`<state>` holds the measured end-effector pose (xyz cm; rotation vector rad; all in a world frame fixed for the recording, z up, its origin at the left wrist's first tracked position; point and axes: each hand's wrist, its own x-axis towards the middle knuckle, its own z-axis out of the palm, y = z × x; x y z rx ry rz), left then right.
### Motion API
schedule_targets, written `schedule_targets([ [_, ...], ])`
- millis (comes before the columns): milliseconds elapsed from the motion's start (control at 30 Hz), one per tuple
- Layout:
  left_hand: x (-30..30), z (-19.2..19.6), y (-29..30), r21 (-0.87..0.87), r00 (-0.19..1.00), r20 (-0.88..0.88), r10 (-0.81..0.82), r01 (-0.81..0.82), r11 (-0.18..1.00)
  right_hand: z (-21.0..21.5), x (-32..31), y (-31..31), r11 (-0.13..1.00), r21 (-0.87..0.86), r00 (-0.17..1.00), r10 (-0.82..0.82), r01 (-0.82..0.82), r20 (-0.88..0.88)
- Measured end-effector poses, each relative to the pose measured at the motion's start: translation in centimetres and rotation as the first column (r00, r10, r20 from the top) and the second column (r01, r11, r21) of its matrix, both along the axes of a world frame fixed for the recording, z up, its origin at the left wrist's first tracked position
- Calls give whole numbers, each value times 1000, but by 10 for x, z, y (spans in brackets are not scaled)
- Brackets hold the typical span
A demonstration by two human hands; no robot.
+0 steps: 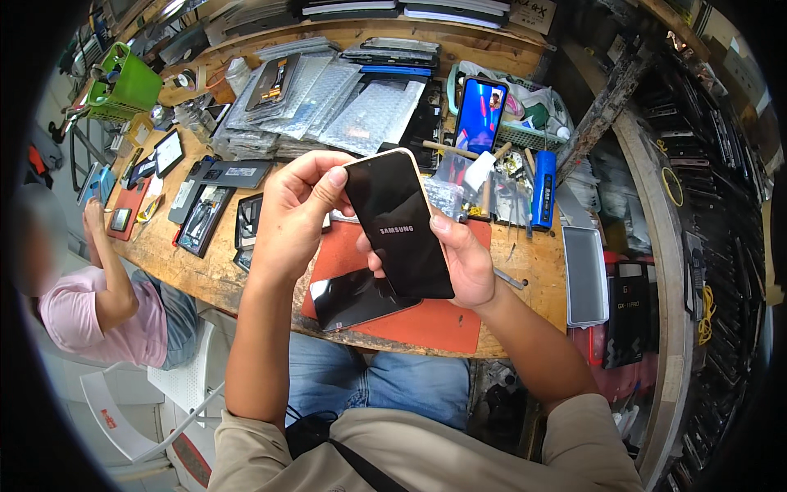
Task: The person disassembles and reassembles smartphones at a workbench. They remove back covers, handle internal components, and test the devices by powering them on. The person also wipes the screen of one phone and uses a plastic pry tool to open another device.
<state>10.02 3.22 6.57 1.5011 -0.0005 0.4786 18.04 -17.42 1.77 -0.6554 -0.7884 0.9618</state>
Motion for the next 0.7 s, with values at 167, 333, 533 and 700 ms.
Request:
schedule_targets([
  [167, -1, 1, 2, 22, 1000, 5, -6, 6, 1000, -4, -2, 0, 1000, 6, 998, 6, -6, -55],
  [333, -3, -1, 0, 16, 1000, -16, 11, -11, 1000, -2, 1, 0, 999, -40, 998, -26, 28, 52],
  [533, -8, 24, -38, 322, 988, 86, 131, -152, 934, 10, -10, 3, 960, -89, 919, -223, 264, 325],
  [700, -6, 25, -42, 299, 998, 24, 55, -60, 952, 7, -9, 2, 938, -36, 816, -282, 346, 504],
])
